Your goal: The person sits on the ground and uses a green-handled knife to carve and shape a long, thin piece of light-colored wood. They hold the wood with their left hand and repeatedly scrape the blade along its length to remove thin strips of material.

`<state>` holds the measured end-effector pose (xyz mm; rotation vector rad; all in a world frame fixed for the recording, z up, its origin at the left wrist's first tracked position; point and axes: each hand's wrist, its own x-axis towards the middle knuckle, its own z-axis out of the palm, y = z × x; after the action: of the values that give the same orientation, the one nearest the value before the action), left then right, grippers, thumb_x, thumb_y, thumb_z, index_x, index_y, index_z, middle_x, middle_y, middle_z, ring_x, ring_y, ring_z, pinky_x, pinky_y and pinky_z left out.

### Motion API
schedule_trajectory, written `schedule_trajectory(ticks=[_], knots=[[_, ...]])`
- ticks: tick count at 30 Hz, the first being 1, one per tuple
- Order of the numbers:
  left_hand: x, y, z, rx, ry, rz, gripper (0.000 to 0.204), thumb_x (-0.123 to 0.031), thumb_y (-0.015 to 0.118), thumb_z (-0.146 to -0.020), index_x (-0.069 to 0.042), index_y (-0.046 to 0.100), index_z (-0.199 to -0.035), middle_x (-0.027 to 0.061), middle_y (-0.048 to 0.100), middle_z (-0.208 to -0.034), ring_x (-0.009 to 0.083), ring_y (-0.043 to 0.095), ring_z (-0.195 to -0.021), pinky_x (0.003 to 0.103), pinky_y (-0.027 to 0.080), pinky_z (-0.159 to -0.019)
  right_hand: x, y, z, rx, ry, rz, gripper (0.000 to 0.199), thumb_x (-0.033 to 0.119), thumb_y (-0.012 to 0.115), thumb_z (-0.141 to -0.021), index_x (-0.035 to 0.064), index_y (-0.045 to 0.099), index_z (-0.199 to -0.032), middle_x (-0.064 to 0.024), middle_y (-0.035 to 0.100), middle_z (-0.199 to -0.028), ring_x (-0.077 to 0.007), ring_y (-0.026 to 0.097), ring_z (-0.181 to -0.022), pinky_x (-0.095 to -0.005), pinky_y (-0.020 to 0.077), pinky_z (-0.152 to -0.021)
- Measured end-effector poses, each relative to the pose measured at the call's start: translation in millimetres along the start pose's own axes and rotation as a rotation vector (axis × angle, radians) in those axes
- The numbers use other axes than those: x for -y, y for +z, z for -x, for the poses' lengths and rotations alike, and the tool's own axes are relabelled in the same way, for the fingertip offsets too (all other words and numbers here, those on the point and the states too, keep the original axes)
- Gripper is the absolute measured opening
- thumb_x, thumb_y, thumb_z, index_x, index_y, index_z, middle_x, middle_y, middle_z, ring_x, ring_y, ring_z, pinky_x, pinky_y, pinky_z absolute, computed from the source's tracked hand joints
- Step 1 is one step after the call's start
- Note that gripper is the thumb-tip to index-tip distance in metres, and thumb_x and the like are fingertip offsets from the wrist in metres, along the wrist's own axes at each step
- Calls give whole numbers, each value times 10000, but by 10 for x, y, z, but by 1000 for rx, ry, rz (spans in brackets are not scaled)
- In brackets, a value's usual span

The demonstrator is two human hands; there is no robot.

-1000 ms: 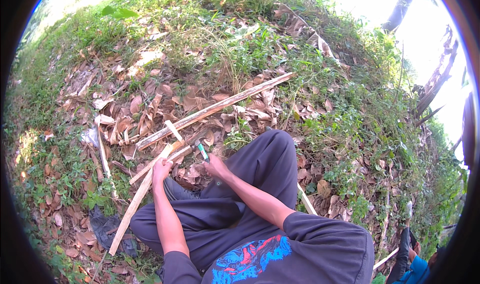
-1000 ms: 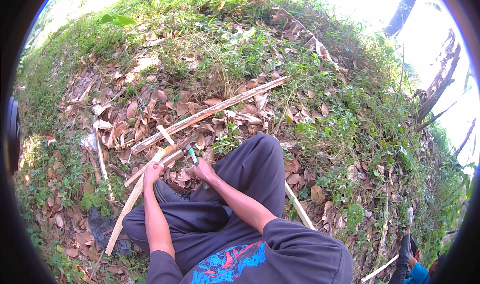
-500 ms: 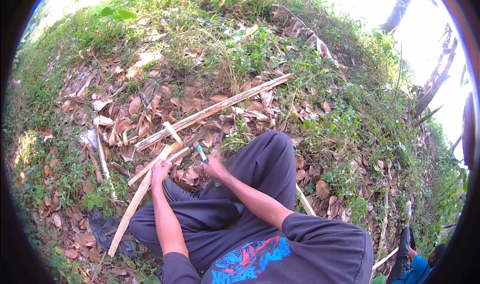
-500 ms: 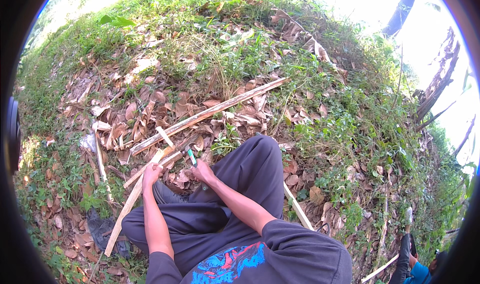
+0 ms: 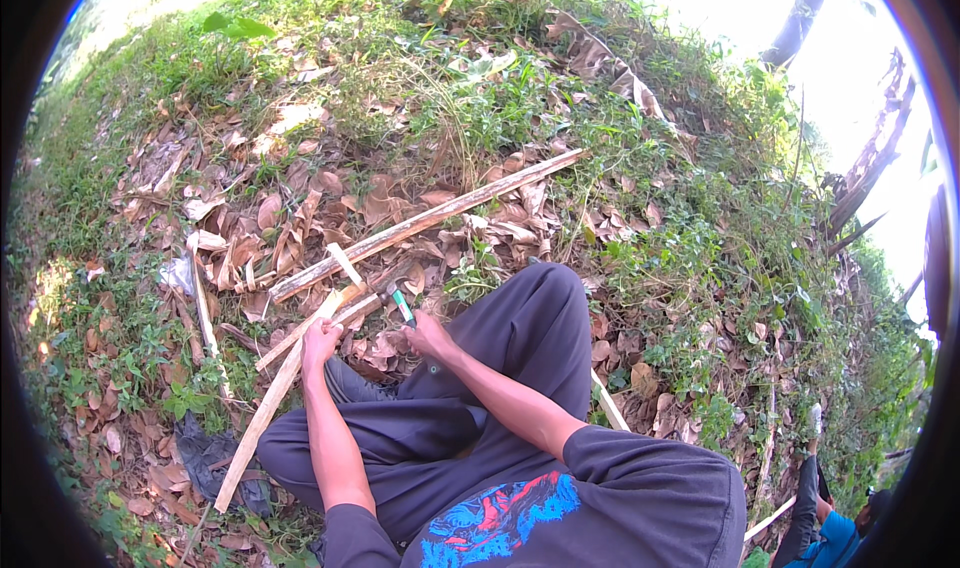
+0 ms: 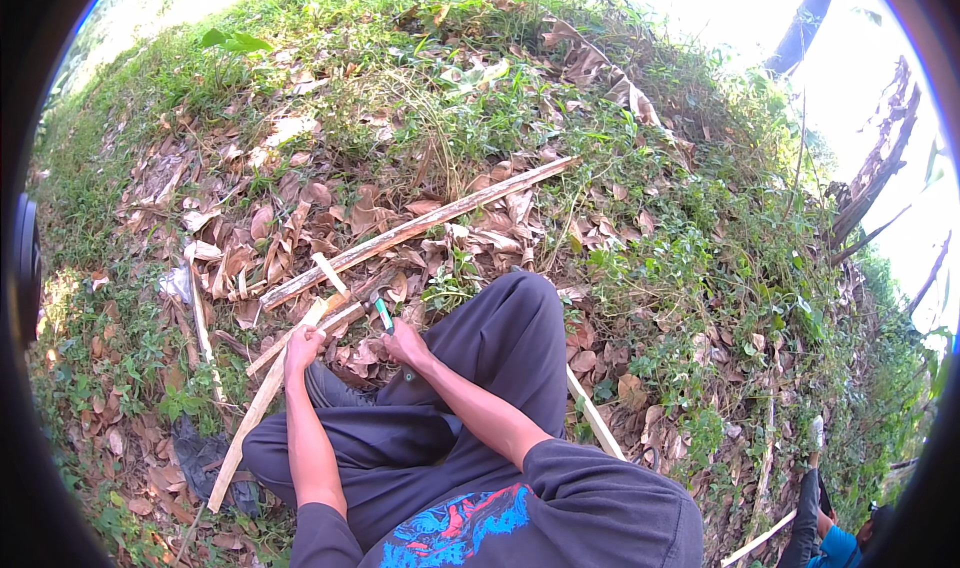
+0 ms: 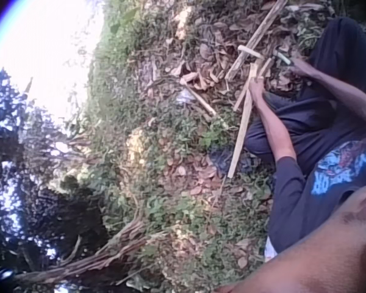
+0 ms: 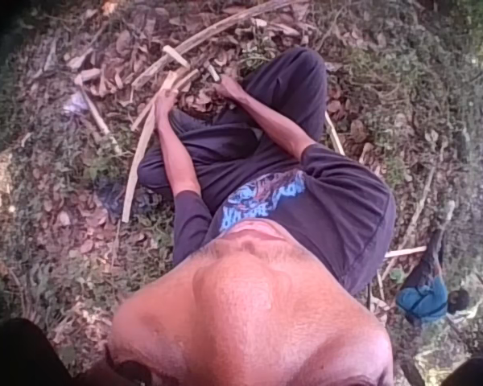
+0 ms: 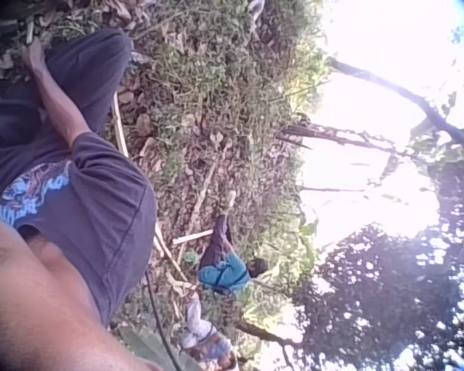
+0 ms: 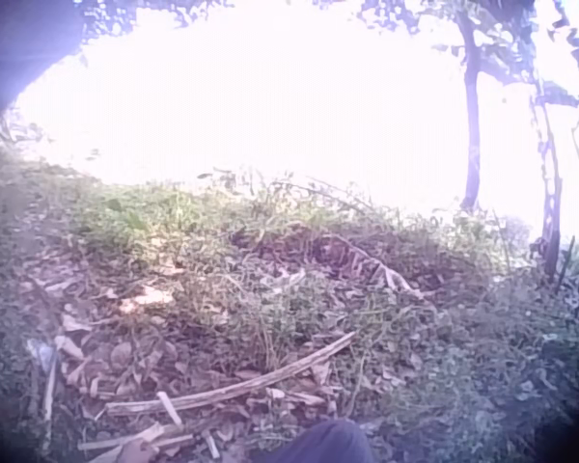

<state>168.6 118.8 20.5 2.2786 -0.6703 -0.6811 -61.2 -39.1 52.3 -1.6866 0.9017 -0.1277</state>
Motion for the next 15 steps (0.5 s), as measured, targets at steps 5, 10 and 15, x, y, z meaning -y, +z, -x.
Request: schedule_trajectory(ticks=[5,10,15], knots=[[-4,5,5,-5,0,-2,497,-304,737,-806,28,647,-1165,170,725,-932,266,706,-878,376,536,-814,-11,4,2,-6,-9,-23,289,187,584,-959,-50,525,-1114,-90,624,-683,-154,606,-525,-313,508,-461],[-40,29,-1,-1,6,-7,500,-306,736,-804,28,648,-1164,172,725,-943,265,707,-889,372,535,-822,-27,-16,-17,-6,21,-2,289,181,581,-957,-52,523,-1117,-89,618,-680,-156,604,-521,-314,503,-454],[65,15,-29,-7,2,13,505,-304,734,-805,28,649,-1176,172,727,-944,263,709,-895,370,535,-823,44,-3,26,11,4,-22,288,168,566,-954,-57,510,-1125,-91,619,-682,-159,606,-523,-313,504,-455]])
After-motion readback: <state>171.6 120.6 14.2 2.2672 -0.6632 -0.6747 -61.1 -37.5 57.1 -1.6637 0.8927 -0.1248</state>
